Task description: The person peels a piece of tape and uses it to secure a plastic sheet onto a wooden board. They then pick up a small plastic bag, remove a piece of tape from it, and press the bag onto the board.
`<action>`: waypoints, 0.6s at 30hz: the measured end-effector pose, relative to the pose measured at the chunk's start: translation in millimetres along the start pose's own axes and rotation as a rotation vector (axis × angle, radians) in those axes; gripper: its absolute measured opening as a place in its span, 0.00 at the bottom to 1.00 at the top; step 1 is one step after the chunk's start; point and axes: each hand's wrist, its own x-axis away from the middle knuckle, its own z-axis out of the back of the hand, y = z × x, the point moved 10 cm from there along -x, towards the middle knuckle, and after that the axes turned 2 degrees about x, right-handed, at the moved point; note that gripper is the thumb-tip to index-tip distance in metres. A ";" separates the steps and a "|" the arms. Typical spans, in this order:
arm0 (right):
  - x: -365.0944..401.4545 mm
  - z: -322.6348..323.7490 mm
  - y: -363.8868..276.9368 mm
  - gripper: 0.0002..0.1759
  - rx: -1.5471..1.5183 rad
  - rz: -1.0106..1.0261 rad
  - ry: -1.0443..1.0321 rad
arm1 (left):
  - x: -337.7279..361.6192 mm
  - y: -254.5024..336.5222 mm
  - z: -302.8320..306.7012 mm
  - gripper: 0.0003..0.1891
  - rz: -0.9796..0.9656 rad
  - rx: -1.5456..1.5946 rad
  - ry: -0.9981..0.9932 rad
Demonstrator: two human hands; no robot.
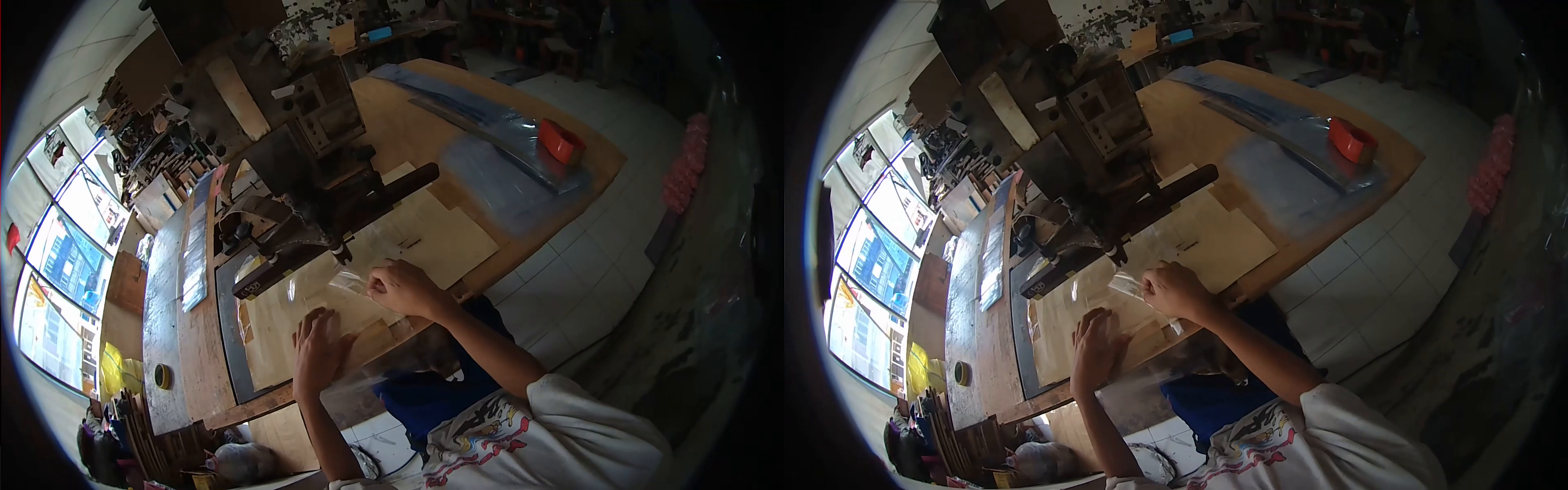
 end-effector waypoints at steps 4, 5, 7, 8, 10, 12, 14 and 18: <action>60.8 42.2 -25.8 0.10 0.077 0.255 0.201 | 2.5 24.7 41.0 0.40 0.012 0.069 0.143; 75.7 53.0 -34.6 0.10 0.137 0.353 0.286 | -3.1 40.1 51.6 0.41 -0.050 0.056 0.213; 89.1 59.6 -28.8 0.10 -0.128 0.319 0.221 | -14.6 74.3 62.2 0.36 -0.173 0.018 0.330; 93.3 64.5 -22.8 0.10 -0.254 0.300 0.191 | -29.2 67.5 34.2 0.32 -0.135 0.179 0.115; 100.0 78.1 -1.9 0.14 -0.190 0.276 0.245 | -46.4 65.6 -21.2 0.25 -0.066 0.485 -0.318; 102.1 103.4 13.3 0.20 -0.158 0.216 0.324 | -56.5 92.9 -17.7 0.14 -0.030 0.548 -0.195; 100.9 150.6 6.6 0.28 -0.141 0.157 0.437 | -68.6 118.7 -3.5 0.14 -0.053 0.458 -0.139; 85.4 222.3 -73.7 0.42 0.343 0.406 0.548 | -87.9 161.5 10.5 0.18 -0.210 0.419 -0.177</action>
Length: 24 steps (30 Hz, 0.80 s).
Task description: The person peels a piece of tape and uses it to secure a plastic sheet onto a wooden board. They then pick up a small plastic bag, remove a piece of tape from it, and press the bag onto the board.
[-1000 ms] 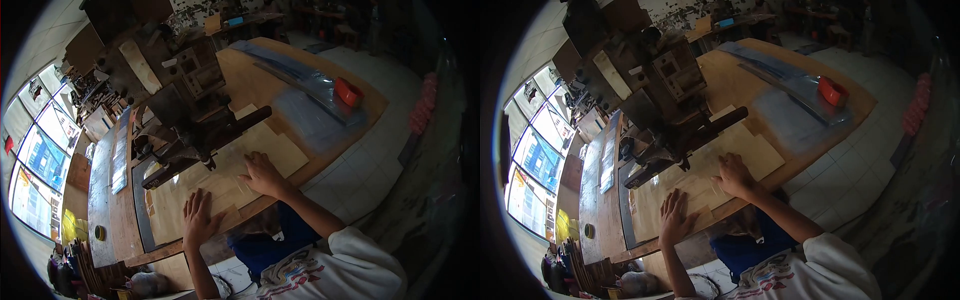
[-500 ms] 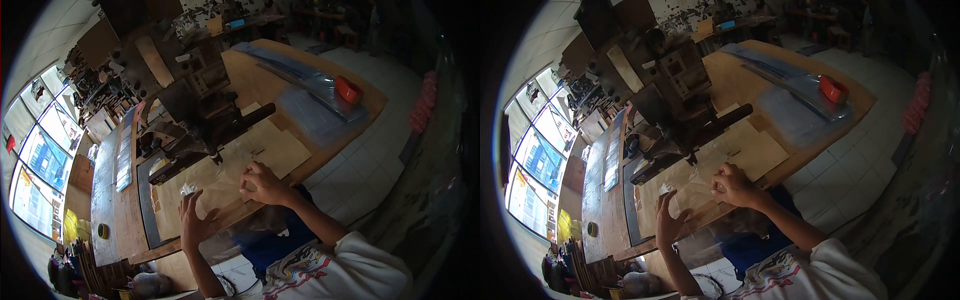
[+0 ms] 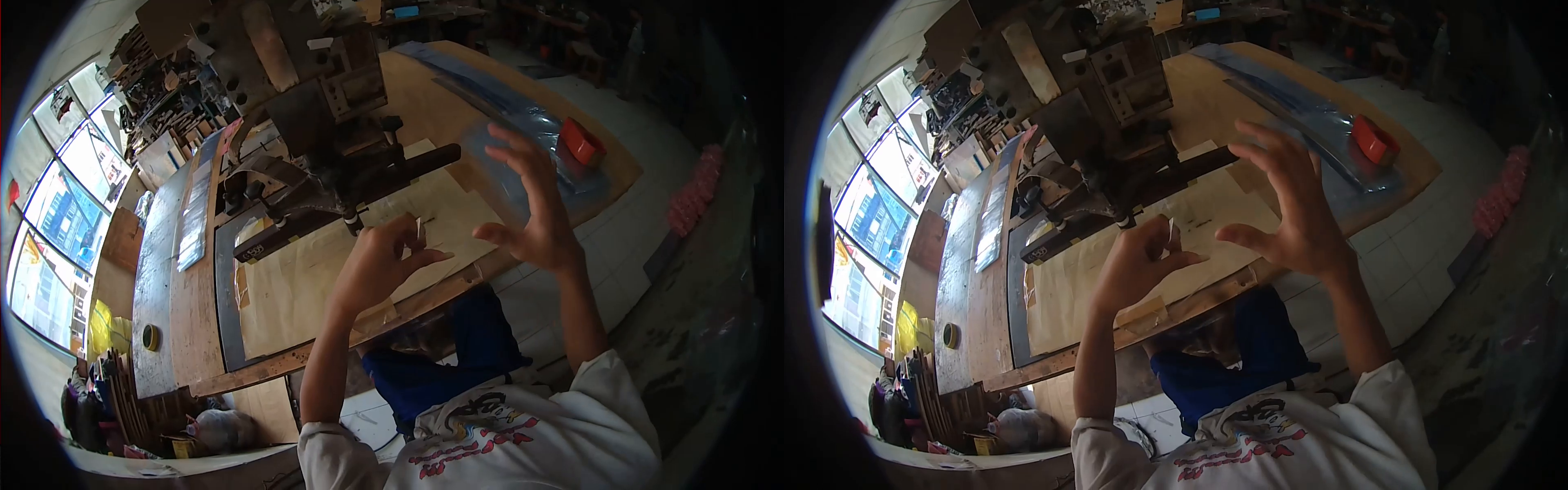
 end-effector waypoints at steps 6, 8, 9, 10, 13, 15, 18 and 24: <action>-32.5 -40.9 3.7 0.20 -0.183 0.004 -0.618 | -11.9 39.5 4.4 0.19 -0.077 -0.020 -0.072; -35.5 -44.7 17.0 0.13 -0.327 -0.172 -0.693 | -10.9 22.0 15.6 0.17 -0.045 0.112 -0.044; -40.0 -41.7 19.4 0.13 -0.322 -0.141 -0.671 | -10.6 17.4 24.4 0.16 -0.030 0.179 -0.027; -41.0 -38.7 22.8 0.13 -0.320 -0.116 -0.651 | -8.9 16.2 32.3 0.13 -0.032 0.159 -0.017; -42.7 -36.5 18.3 0.13 -0.279 -0.084 -0.679 | -4.2 22.7 51.1 0.07 -0.025 0.130 -0.014; -45.7 -37.3 6.6 0.12 -0.276 -0.034 -0.701 | -4.7 19.2 48.3 0.07 0.025 0.178 -0.039; -45.2 -42.3 -25.6 0.11 -0.298 0.091 -0.687 | -4.3 38.4 41.6 0.08 -0.059 0.138 -0.034; -43.9 -12.8 -42.5 0.07 -0.315 0.206 -0.538 | 43.4 56.2 80.8 0.18 -0.234 -0.086 0.256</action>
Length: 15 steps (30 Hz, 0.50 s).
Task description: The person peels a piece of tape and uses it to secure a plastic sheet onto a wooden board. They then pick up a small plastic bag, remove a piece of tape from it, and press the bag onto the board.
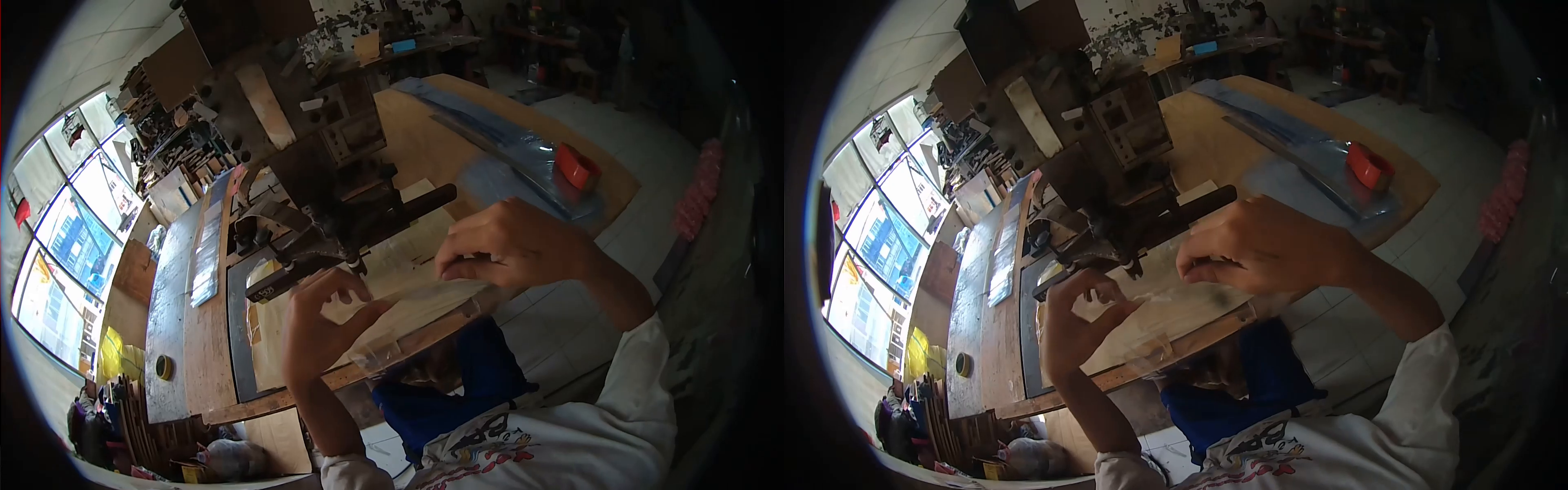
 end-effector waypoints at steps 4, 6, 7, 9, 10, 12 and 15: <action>13.0 -5.1 -18.0 0.07 -0.074 -0.013 0.035 | 27.4 6.8 -6.8 0.36 -0.049 1.007 0.183; 15.1 -12.1 -22.1 0.08 -0.058 0.001 -0.004 | 42.3 -11.6 -39.6 0.34 0.100 0.849 0.119; 15.8 -16.4 -23.6 0.08 -0.051 0.009 -0.030 | 52.9 -24.3 -52.4 0.33 0.176 0.770 0.093; 18.9 -30.1 -13.9 0.08 -0.052 -0.028 -0.105 | 62.5 -28.1 -64.9 0.21 0.238 0.625 0.057; 20.3 -36.1 -8.8 0.08 -0.048 -0.047 -0.143 | 63.3 -22.0 -67.8 0.17 0.247 0.654 0.088; 22.5 -39.7 -7.3 0.11 -0.075 -0.051 -0.174 | 72.0 -24.3 -70.6 0.14 0.329 0.757 0.207; 26.7 -41.7 -6.6 0.12 -0.145 -0.057 -0.200 | 61.9 -10.0 -70.3 0.14 0.259 0.855 0.300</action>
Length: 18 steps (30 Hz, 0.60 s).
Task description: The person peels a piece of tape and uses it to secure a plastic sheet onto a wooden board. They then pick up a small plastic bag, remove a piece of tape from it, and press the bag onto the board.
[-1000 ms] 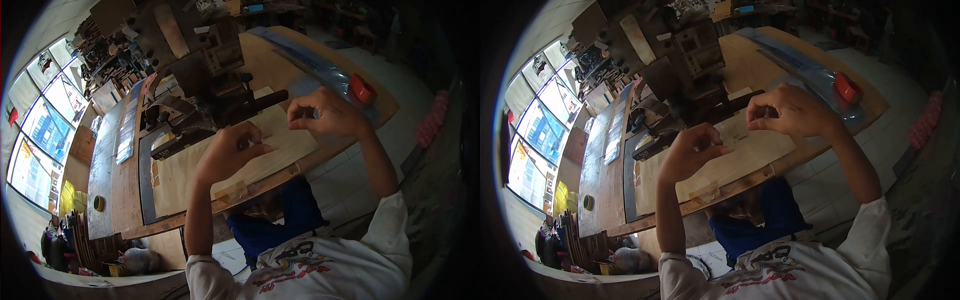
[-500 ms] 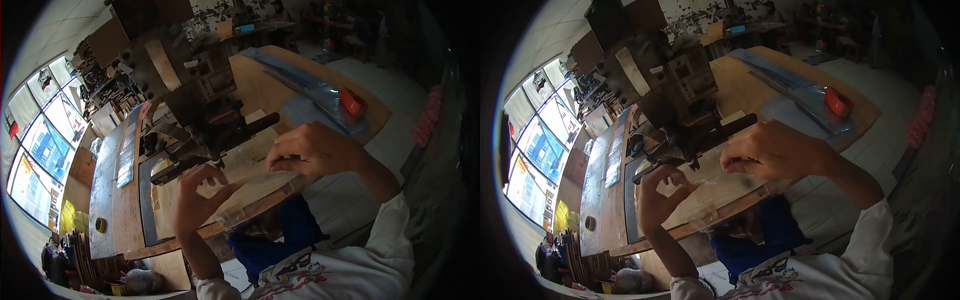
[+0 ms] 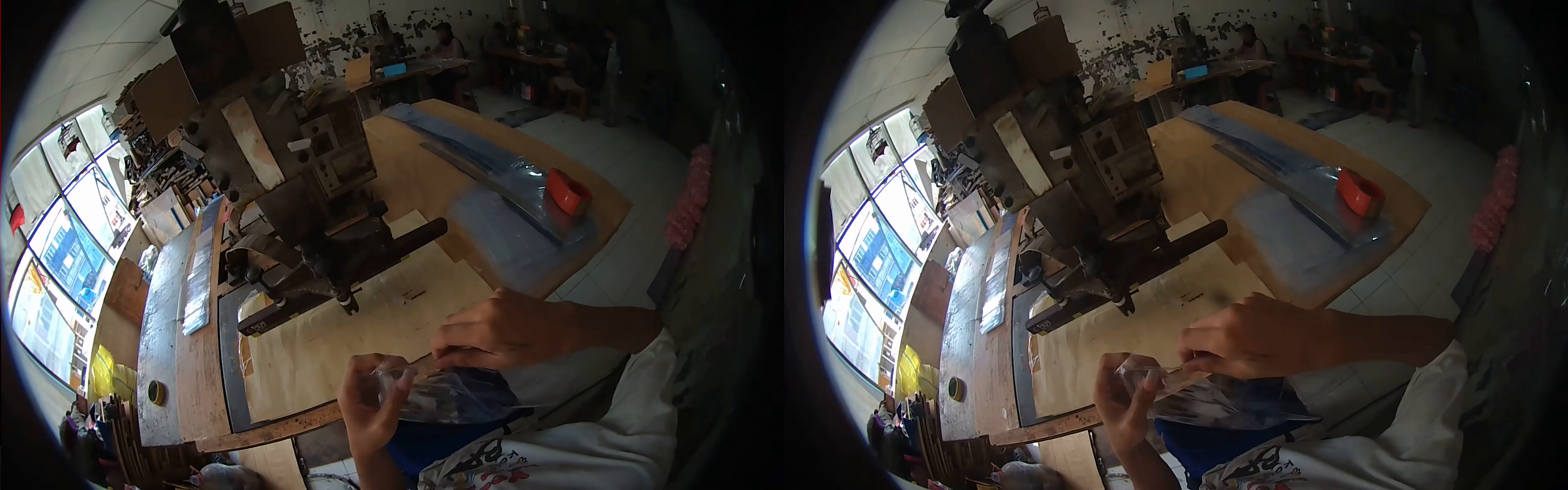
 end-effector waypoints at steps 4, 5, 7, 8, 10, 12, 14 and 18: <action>3.4 -8.9 2.0 0.12 -0.089 -0.011 -0.023 | 3.0 -20.2 -2.4 0.19 0.057 -0.019 0.077; 3.6 -9.7 3.4 0.12 -0.104 -0.020 -0.021 | 6.9 -30.2 1.2 0.19 0.115 -0.050 0.131; 3.4 -11.3 6.2 0.11 -0.134 -0.038 -0.017 | 6.9 -27.8 -4.1 0.20 0.059 -0.019 0.155; 3.2 -12.6 5.7 0.11 -0.138 -0.023 -0.002 | 6.6 -24.5 -11.5 0.20 0.047 -0.009 0.161; 3.0 -16.2 5.0 0.10 -0.143 0.008 0.024 | 10.2 -36.7 -13.4 0.18 0.023 -0.110 0.125; 4.6 -18.8 4.2 0.10 -0.109 0.016 0.035 | 18.2 -55.6 -17.0 0.14 0.164 -0.035 0.122; 7.0 -24.3 5.6 0.09 -0.091 0.026 0.020 | 26.1 -68.0 -20.6 0.09 0.254 -0.024 0.102; 24.9 -41.2 7.5 0.08 -0.120 0.037 -0.048 | 45.2 -73.3 -25.9 0.03 0.236 -0.223 0.025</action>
